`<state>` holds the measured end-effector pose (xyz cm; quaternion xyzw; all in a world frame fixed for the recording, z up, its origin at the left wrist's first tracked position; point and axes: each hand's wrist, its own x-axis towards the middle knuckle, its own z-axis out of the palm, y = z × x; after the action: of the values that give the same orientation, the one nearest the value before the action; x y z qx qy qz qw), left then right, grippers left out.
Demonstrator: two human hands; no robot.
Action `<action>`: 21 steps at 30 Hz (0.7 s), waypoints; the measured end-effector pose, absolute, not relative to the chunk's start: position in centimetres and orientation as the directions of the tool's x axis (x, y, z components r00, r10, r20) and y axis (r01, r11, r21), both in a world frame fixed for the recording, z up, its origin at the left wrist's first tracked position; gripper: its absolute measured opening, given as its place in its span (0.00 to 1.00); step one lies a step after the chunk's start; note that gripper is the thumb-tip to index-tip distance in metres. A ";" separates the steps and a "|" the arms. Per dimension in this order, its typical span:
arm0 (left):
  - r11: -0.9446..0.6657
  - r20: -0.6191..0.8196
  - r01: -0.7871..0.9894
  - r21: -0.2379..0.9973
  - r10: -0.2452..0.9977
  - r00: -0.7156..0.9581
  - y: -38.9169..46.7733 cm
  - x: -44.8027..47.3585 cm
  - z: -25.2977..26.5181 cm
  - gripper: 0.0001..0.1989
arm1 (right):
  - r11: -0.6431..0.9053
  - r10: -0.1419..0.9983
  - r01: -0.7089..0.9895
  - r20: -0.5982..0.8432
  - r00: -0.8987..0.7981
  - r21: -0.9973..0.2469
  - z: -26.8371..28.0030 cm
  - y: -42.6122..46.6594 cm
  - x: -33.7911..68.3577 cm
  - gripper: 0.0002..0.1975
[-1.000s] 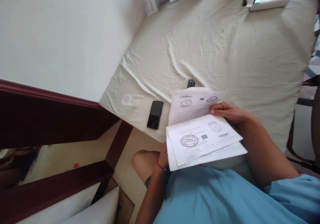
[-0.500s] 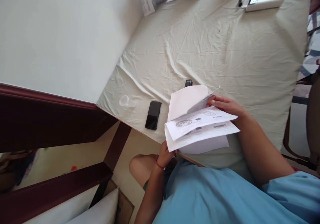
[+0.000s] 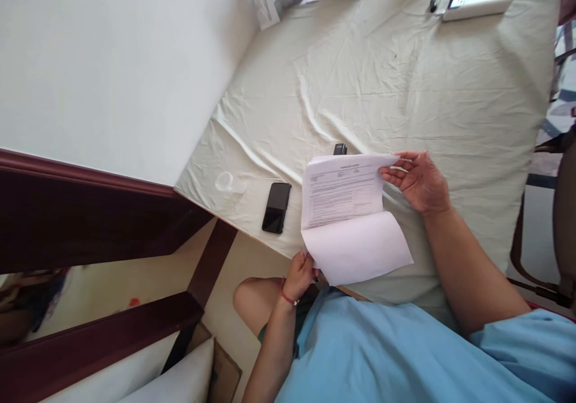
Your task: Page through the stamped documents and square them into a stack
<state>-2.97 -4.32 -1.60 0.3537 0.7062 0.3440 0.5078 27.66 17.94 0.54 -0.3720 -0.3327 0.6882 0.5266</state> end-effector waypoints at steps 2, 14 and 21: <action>0.498 -0.466 0.165 0.851 0.862 -0.201 -4.4 -3.1 -1.6 0.29 | -0.151 0.987 -0.407 -0.116 -0.110 -0.901 0.3 17.8 27.2 0.24; 0.449 -0.420 0.201 0.871 0.891 -0.171 -3.9 -2.7 -0.8 0.34 | 0.139 0.988 0.274 0.150 0.020 -0.952 0.1 17.0 26.5 0.15; 0.487 -0.455 0.114 0.866 0.862 -0.223 -3.4 -2.3 0.1 0.35 | 0.081 0.995 0.013 0.082 0.058 -0.997 -0.5 17.0 26.5 0.14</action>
<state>-2.30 -3.43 0.10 0.3526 0.6920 0.3639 0.5141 26.49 16.97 -0.55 -0.4962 -0.5077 0.4618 0.5318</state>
